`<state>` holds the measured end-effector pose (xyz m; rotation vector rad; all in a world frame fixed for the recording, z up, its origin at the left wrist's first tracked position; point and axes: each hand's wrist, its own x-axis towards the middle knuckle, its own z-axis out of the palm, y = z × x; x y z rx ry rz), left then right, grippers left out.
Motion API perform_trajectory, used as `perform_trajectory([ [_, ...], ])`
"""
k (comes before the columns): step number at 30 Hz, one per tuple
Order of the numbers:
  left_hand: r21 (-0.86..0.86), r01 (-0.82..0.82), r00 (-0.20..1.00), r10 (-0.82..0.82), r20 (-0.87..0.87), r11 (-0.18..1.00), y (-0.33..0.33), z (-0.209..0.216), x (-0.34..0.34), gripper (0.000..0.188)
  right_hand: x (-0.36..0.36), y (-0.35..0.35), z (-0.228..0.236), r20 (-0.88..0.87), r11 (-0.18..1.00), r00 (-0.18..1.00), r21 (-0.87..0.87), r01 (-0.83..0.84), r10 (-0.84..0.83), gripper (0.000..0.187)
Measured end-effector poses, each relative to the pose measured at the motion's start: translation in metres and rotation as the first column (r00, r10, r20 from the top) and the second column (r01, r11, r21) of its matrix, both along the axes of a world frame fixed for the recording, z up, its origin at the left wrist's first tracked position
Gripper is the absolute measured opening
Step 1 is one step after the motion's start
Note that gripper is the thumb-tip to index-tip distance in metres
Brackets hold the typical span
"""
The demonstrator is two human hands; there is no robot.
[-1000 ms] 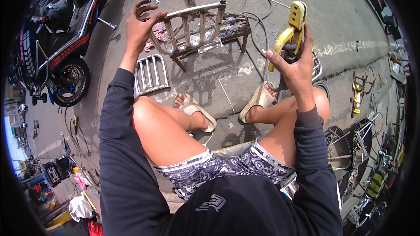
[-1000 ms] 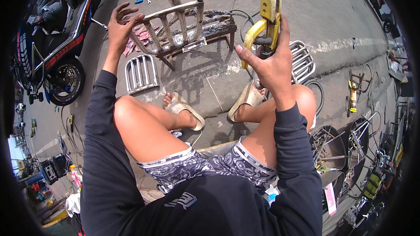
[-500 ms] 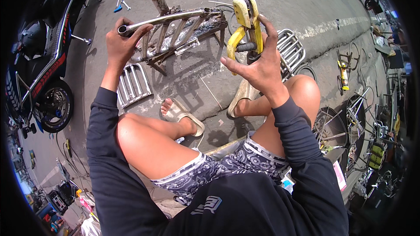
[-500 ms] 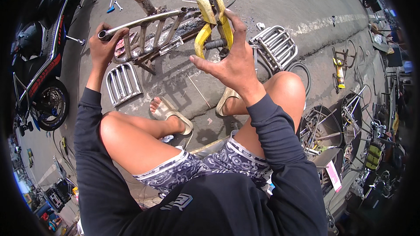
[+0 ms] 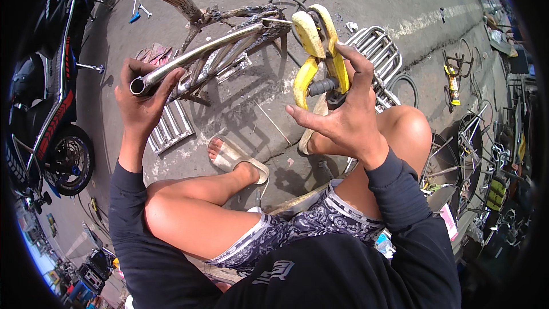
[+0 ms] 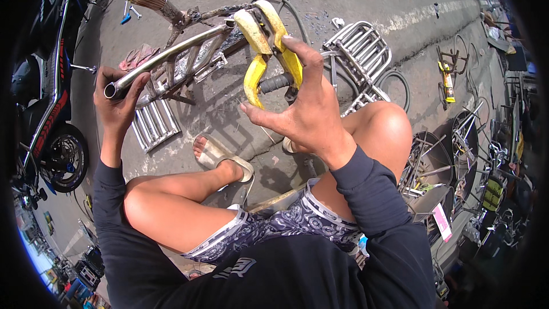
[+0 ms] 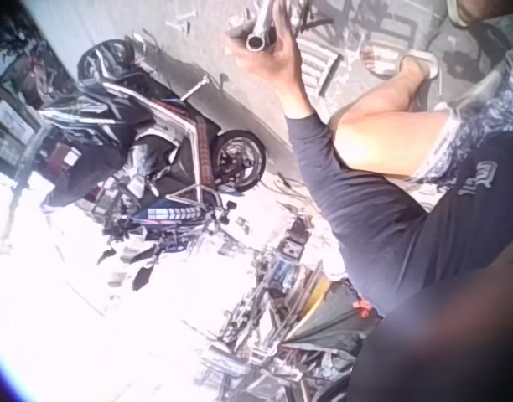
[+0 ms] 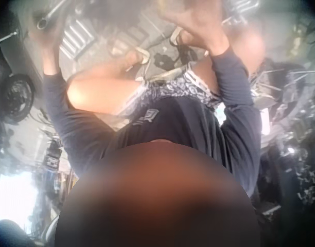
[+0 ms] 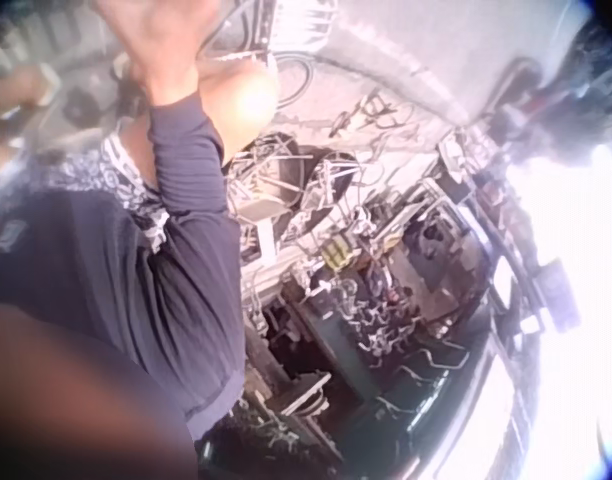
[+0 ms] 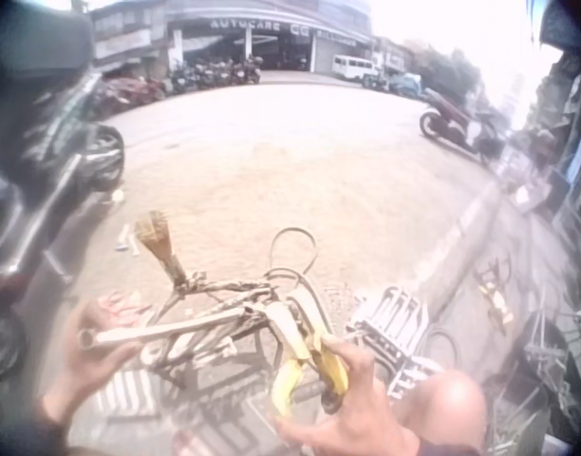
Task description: The person sits on the ground and uses a handheld welding torch to join metal tubes of a frame. They hold the frame with one hand and the torch with the other, creating sparks as they weld along the joints.
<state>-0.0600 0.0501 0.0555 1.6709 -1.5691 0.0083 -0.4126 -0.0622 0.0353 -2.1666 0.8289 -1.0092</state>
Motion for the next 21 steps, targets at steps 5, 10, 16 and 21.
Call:
perform_trajectory([
  [5, 0.022, -0.009, 1.0, 0.009, 0.016, 1.0, 0.0065, 0.0029, -0.0072, 0.041, -0.0004, -0.0011, -0.0006, 0.037, 0.999, 0.999, -0.013, -0.029, 0.029, 0.107],
  [10, -0.002, 0.006, 0.996, -0.006, 0.088, 1.0, 0.0084, 0.0021, -0.0082, 0.042, -0.0025, -0.002, 0.0037, 0.0, 0.997, 0.999, -0.061, -0.041, 0.041, 0.108],
  [16, -0.005, -0.006, 0.996, 0.006, 0.092, 1.0, 0.0101, 0.0003, -0.0064, 0.044, -0.002, -0.0031, 0.0031, 0.002, 0.995, 0.999, -0.08, -0.052, 0.052, 0.11],
  [21, -0.014, -0.005, 0.997, 0.006, 0.08, 1.0, 0.0113, -0.0023, -0.0054, 0.043, -0.0028, -0.0033, 0.0014, -0.014, 0.995, 0.998, -0.079, -0.055, 0.054, 0.111],
])
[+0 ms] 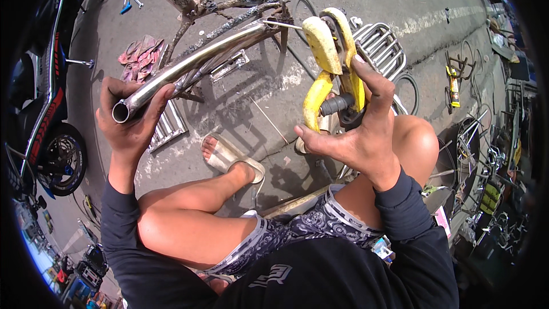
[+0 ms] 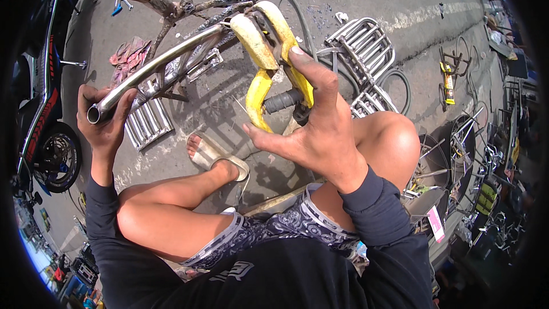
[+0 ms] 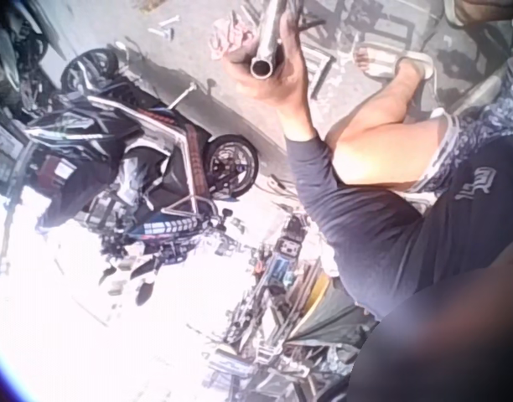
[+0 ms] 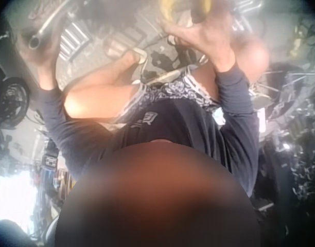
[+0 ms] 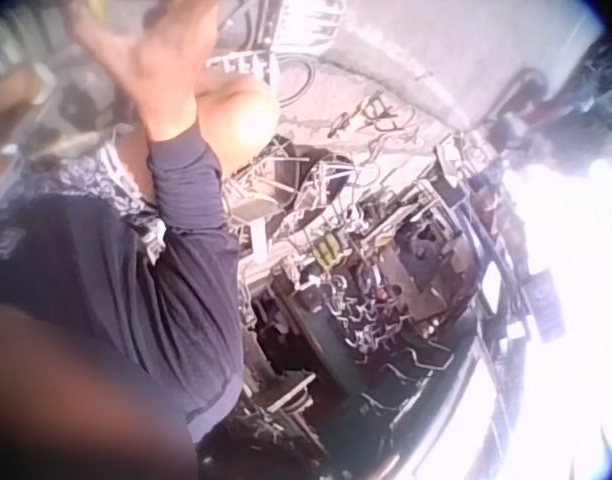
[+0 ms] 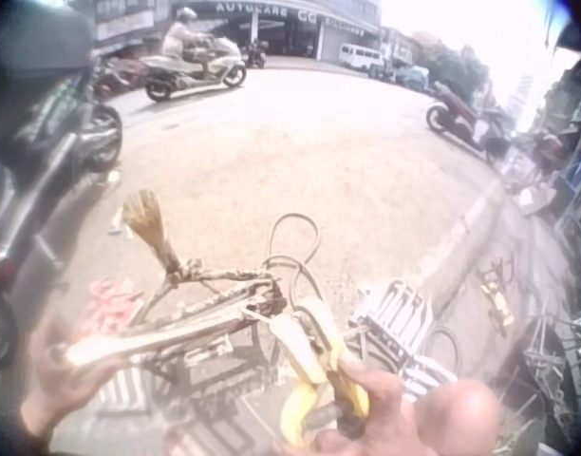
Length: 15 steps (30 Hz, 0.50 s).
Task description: The person sits on the ground and uses a handheld welding torch to join metal tubes of a frame. They hold the frame with one hand and the torch with the other, creating sparks as they weld along the joints.
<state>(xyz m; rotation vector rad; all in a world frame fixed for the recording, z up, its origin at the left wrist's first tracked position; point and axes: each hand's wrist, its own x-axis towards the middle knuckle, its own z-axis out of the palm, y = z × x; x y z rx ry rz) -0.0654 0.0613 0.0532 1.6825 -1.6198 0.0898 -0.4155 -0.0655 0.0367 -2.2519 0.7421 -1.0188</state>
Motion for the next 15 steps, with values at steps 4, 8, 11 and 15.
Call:
perform_trajectory([
  [4, -0.011, 0.004, 1.0, -0.004, 0.02, 1.0, -0.0003, -0.0007, 0.0011, 0.044, 0.001, 0.0003, -0.0008, 0.007, 1.0, 1.0, 0.02, 0.002, -0.002, 0.109],
  [8, -0.005, -0.011, 0.999, 0.011, 0.045, 1.0, 0.0001, -0.0001, 0.0015, 0.044, 0.0028, 0.0019, 0.0006, -0.002, 0.997, 1.0, 0.071, 0.02, -0.02, 0.106],
  [11, 0.0, -0.012, 0.998, 0.012, 0.067, 1.0, 0.0004, 0.0003, 0.002, 0.044, 0.0031, 0.0021, 0.0031, 0.001, 0.996, 1.0, 0.088, 0.024, -0.024, 0.105],
  [15, -0.008, 0.0, 1.0, 0.001, 0.031, 1.0, -0.0006, -0.0011, 0.0022, 0.044, 0.0047, 0.0008, 0.0027, -0.026, 0.998, 1.0, 0.056, 0.011, -0.009, 0.103],
])
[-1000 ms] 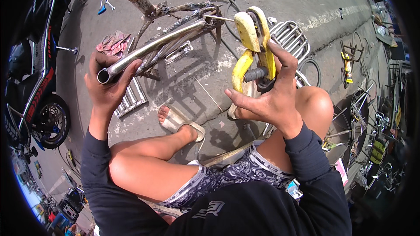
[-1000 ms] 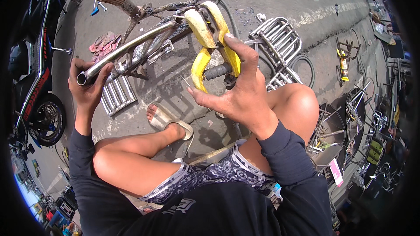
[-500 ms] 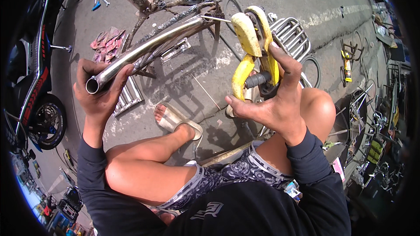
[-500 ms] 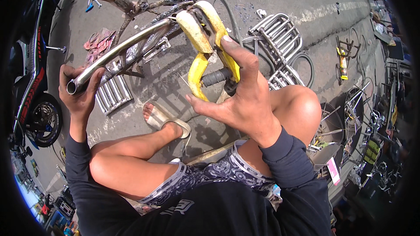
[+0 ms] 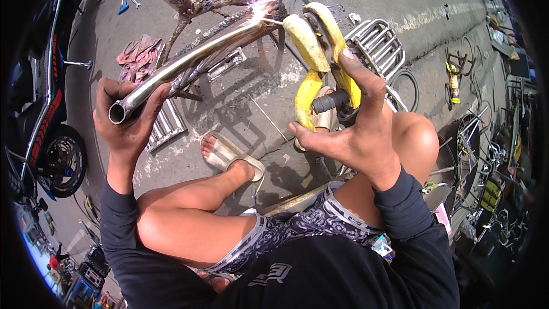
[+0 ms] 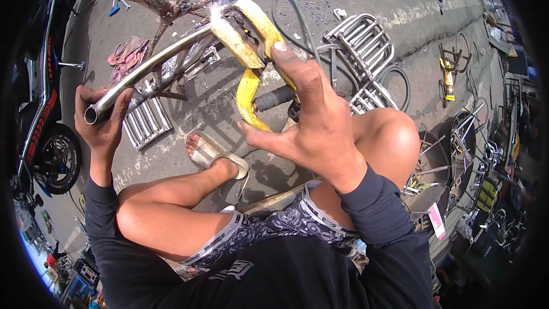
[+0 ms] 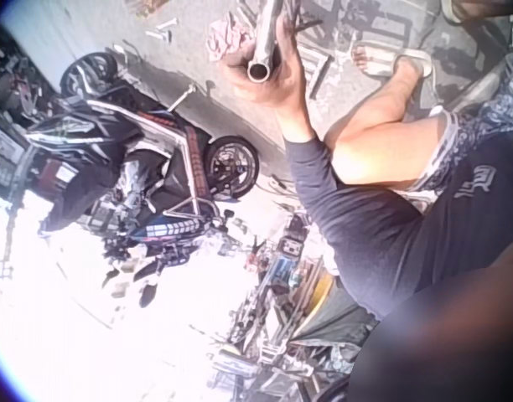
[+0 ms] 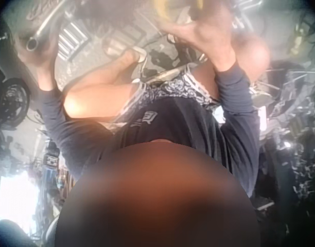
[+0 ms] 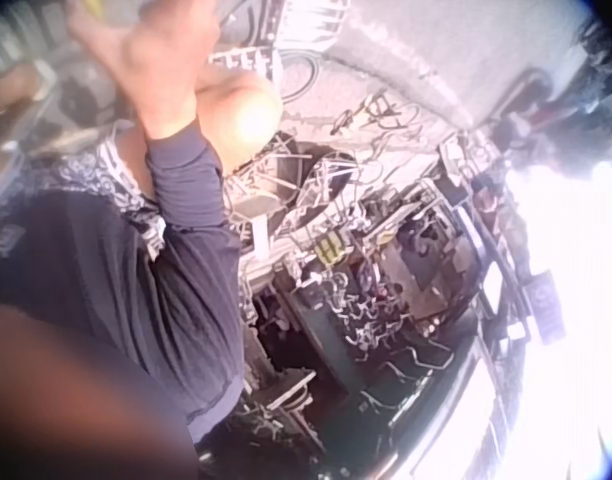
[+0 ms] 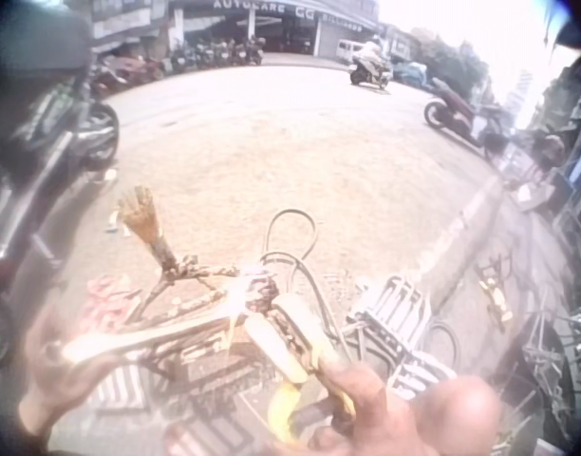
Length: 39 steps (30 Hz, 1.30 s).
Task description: The person sits on the ground and uses a handheld welding torch to join metal tubes of a frame. They hold the frame with one hand and the torch with the other, creating sparks as they weld along the joints.
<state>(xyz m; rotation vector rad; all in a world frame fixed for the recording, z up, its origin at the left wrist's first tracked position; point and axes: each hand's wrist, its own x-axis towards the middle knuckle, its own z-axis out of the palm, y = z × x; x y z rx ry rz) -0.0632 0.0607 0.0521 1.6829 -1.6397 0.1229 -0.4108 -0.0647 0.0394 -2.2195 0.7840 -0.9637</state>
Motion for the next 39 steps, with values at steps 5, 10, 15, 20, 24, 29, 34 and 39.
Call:
perform_trajectory([
  [5, 0.01, 0.012, 1.0, -0.012, 0.006, 1.0, 0.001, 0.001, 0.0, 0.045, -0.004, -0.002, -0.006, -0.004, 1.0, 1.0, -0.014, 0.013, -0.013, 0.108],
  [10, 0.007, 0.012, 1.0, -0.012, -0.015, 1.0, 0.0, 0.001, -0.001, 0.047, 0.001, -0.004, -0.017, 0.142, 0.994, 0.99, -0.111, 0.004, 0.011, 0.12],
  [15, 0.002, 0.023, 1.0, -0.023, 0.0, 1.0, 0.001, 0.0, 0.001, 0.047, -0.005, -0.003, -0.01, 0.065, 0.997, 0.998, -0.078, -0.011, 0.016, 0.113],
  [20, 0.0, 0.04, 0.998, -0.04, -0.058, 0.999, 0.0, -0.002, 0.002, 0.046, -0.003, -0.002, -0.008, 0.058, 0.997, 0.998, -0.079, -0.007, 0.012, 0.107],
  [24, -0.002, 0.051, 0.998, -0.051, -0.042, 0.999, 0.0, -0.001, 0.002, 0.046, -0.002, -0.002, -0.007, 0.042, 0.998, 0.999, -0.057, -0.021, 0.023, 0.107],
  [29, -0.011, 0.05, 0.999, -0.05, -0.019, 0.999, 0.0, -0.001, 0.001, 0.047, -0.001, -0.001, -0.007, 0.036, 0.998, 0.999, -0.065, -0.012, 0.015, 0.106],
  [34, -0.007, 0.034, 0.999, -0.034, -0.006, 0.999, 0.0, 0.001, 0.001, 0.046, -0.001, 0.0, -0.01, 0.058, 0.999, 0.998, -0.034, -0.016, 0.018, 0.107],
  [39, -0.018, 0.029, 1.0, -0.029, 0.005, 0.999, -0.001, 0.0, 0.002, 0.046, -0.001, -0.003, -0.017, 0.18, 0.995, 0.982, -0.089, -0.04, 0.056, 0.114],
])
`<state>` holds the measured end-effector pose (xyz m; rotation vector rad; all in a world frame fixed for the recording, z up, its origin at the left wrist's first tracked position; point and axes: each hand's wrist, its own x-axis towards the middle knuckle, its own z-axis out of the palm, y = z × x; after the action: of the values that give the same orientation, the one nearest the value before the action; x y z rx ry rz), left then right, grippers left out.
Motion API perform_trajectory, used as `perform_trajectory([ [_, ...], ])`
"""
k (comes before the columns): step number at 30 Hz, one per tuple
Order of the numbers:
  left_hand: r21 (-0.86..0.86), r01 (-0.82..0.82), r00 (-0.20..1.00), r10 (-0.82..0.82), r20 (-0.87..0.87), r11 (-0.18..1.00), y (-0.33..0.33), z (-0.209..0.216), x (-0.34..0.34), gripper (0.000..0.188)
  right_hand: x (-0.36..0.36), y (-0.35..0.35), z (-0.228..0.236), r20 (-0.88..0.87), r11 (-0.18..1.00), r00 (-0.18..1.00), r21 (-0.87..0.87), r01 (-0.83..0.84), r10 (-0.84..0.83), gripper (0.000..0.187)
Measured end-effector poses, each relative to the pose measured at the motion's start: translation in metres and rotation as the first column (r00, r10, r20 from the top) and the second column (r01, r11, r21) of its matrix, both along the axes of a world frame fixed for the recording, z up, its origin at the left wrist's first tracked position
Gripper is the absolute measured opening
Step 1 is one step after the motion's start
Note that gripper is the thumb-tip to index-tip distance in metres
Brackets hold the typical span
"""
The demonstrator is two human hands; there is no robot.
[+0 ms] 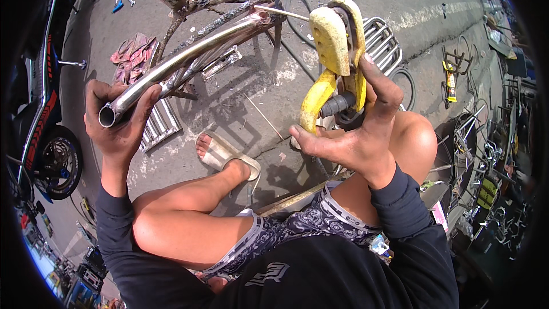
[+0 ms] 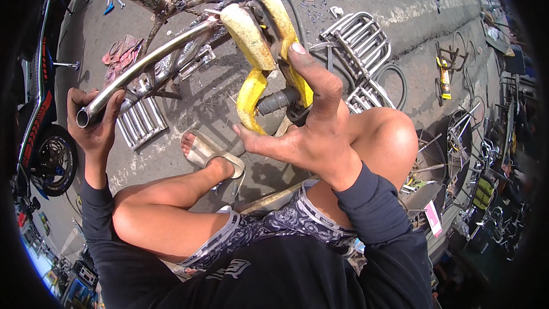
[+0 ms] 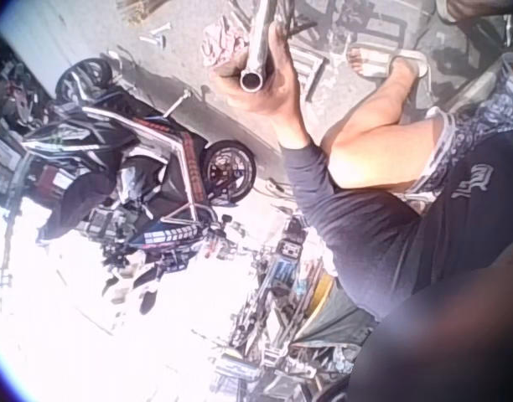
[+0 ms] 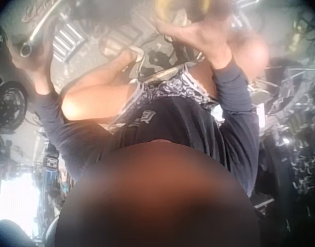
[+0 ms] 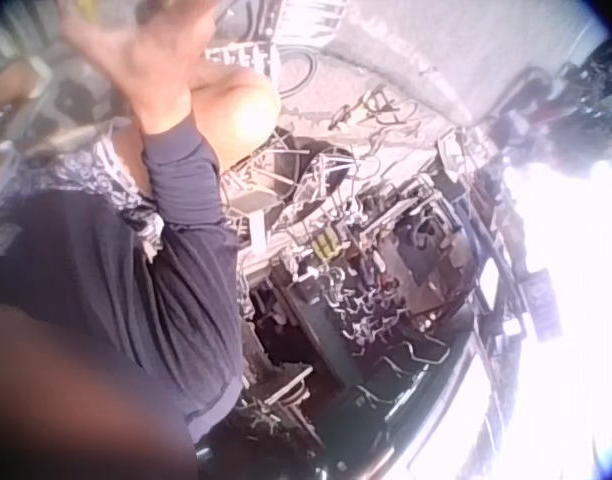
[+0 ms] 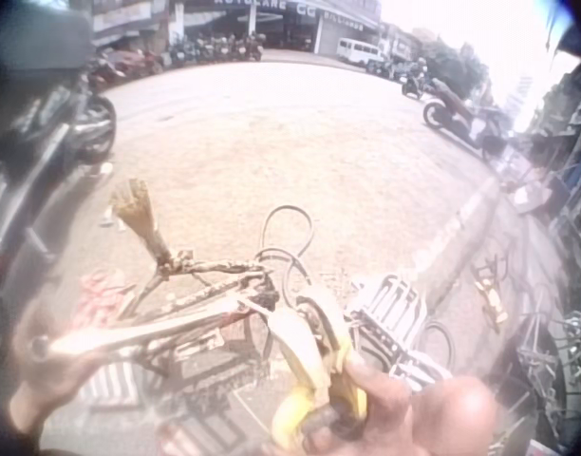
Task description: The person sits on the ground and uses a handheld welding torch to join metal tubes of a frame. They hold the frame with one hand and the torch with the other, creating sparks as they weld along the joints.
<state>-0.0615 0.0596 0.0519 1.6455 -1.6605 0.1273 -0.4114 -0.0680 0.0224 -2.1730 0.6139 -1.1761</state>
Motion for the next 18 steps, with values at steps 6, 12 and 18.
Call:
perform_trajectory([
  [6, 0.004, 0.004, 0.999, -0.004, -0.039, 1.0, 0.001, -0.0007, 0.001, 0.045, -0.0008, 0.0008, -0.0011, -0.057, 1.0, 0.998, 0.015, 0.024, -0.023, 0.112],
  [12, 0.001, 0.012, 1.0, -0.012, -0.022, 1.0, 0.0006, -0.0003, 0.0012, 0.046, 0.0002, 0.0025, 0.004, -0.104, 0.999, 0.994, 0.03, 0.035, -0.031, 0.108],
  [18, -0.006, 0.008, 1.0, -0.008, -0.022, 1.0, 0.0017, -0.0016, 0.0026, 0.043, 0.0017, 0.0021, 0.006, -0.129, 0.999, 0.991, -0.01, 0.047, -0.047, 0.108],
])
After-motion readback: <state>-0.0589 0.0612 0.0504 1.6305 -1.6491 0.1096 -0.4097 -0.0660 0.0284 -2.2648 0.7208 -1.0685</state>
